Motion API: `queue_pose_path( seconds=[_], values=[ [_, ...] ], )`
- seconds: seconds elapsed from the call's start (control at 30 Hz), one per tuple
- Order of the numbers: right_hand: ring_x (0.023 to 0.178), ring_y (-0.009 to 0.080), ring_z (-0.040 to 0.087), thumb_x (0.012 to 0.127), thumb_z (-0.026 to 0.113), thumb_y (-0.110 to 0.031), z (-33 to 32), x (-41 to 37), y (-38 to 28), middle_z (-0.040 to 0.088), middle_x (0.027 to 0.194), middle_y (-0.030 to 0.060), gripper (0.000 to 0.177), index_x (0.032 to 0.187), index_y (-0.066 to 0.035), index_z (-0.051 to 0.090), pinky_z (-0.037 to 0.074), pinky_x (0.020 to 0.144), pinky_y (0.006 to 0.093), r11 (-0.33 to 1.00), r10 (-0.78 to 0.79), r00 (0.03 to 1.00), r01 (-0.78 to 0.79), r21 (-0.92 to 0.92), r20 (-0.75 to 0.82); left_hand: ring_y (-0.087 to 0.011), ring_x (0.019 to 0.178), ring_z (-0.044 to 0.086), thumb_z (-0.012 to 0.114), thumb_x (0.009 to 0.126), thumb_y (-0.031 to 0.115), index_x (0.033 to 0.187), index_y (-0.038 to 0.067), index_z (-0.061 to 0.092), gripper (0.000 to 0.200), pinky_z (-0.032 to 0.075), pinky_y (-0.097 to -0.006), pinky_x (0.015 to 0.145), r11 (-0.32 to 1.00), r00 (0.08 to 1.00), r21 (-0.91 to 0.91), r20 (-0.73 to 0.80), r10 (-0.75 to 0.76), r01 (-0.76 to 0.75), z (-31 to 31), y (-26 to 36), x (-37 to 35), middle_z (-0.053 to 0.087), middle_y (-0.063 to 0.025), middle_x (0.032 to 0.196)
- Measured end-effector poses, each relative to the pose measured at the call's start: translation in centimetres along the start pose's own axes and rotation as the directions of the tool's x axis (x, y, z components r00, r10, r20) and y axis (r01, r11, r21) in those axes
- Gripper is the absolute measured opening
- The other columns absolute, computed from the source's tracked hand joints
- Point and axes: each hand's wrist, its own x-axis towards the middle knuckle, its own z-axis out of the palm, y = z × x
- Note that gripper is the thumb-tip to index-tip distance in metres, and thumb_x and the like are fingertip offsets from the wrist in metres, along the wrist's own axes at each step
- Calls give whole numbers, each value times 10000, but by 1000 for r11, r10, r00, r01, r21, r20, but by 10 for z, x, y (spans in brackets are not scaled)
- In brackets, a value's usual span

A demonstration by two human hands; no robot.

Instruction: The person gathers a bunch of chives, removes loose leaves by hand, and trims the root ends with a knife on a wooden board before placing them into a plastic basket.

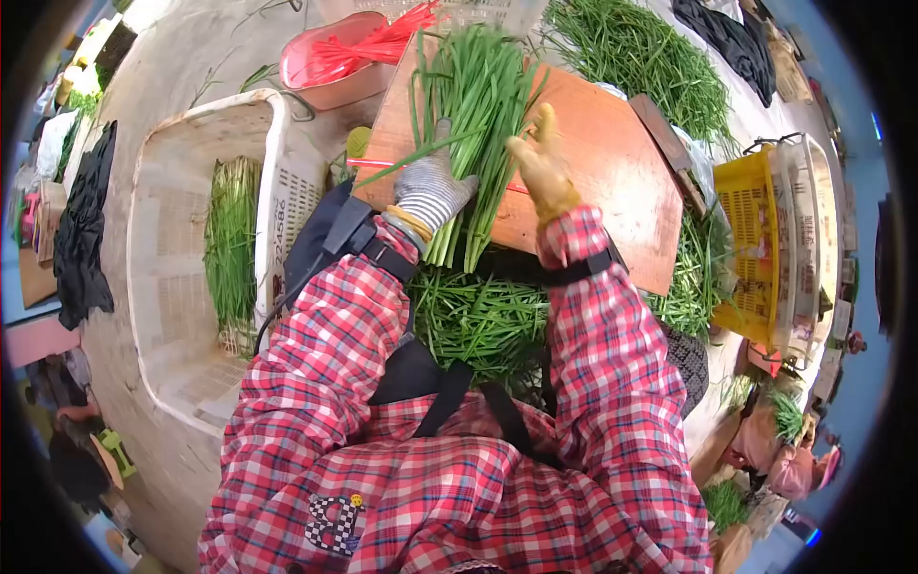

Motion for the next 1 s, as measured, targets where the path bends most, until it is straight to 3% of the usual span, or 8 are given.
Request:
queue_pose_path(
  seconds=[0.03, 0.1, 0.17, 0.27, 0.37, 0.8, 0.9, 1.0],
  values=[
    [1177, 325, 518, 788, 603, -108, -15, -14, -2, 560, 1231, 206, 626, 1368, -26, 382, 454, 935, 349, 997, -27, 998, 30, 72, -52, -380, 1111, 544, 701, 721, 379, 1468, 149, 133, 967, 447, -450, 933, 1000, 1000, 10, 12, -15, 15, -1, 3, -1, 496, -244, 1277],
    [1067, 259, 591, 785, 572, -65, -40, -41, -24, 641, 1075, 181, 354, 1132, 5, 588, 493, 870, 343, 926, 170, 977, -114, -360, 128, -381, 1109, 543, 705, 713, 375, 1466, 134, 140, 972, 453, -446, 924, 999, 999, 26, 27, -25, 24, -7, 2, 7, 514, -251, 1251],
    [961, 240, 620, 773, 582, -58, -38, -76, -17, 658, 930, 156, 191, 942, 3, 647, 497, 838, 348, 962, 189, 941, -120, -245, 282, -371, 1102, 549, 705, 708, 362, 1458, 110, 168, 956, 459, -419, 920, 995, 992, -78, 114, -60, 69, -13, -7, 12, 530, -266, 1217],
    [855, 295, 607, 745, 627, -73, -30, -106, -20, 605, 829, 143, 195, 934, -30, 642, 485, 766, 369, 963, 112, 921, -9, -268, 373, -375, 1116, 540, 718, 689, 374, 1443, 64, 195, 970, 444, -382, 952, 980, 998, -198, 49, 38, -28, -1, -28, 19, 523, -289, 1212],
    [909, 304, 570, 740, 656, -150, -12, -123, -20, 584, 963, 117, 231, 961, -92, 623, 471, 778, 391, 869, 41, 935, 141, -475, 352, -377, 1162, 508, 734, 672, 376, 1434, 33, 202, 991, 411, -371, 995, 966, 996, -253, 42, 74, -61, -1, -31, 21, 488, -292, 1260],
    [850, 295, 587, 773, 632, -236, 0, -118, -18, 589, 830, 89, 130, 847, -130, 617, 471, 739, 417, 708, -23, 938, 259, -657, 345, -368, 1259, 418, 755, 660, 418, 1437, 21, 199, 1034, 347, -362, 1055, 958, 997, -280, 35, 69, -56, 4, -37, 27, 394, -267, 1370],
    [819, 303, 605, 794, 605, -245, -30, -123, -52, 612, 833, 96, 144, 803, -101, 614, 480, 702, 426, 577, 120, 907, 267, -772, 403, -365, 1256, 422, 750, 659, 421, 1437, 23, 203, 1032, 351, -362, 1052, 956, 996, -282, 29, 88, -77, 2, -36, 27, 402, -266, 1364],
    [813, 307, 629, 818, 575, -239, -87, -139, -66, 638, 827, 112, 180, 750, -79, 622, 499, 682, 430, 620, 436, 661, 272, -736, 611, -363, 1258, 419, 742, 665, 433, 1439, 24, 197, 1031, 346, -360, 1055, 955, 993, -288, 75, 91, -66, -1, -34, 28, 398, -260, 1370]
  ],
)
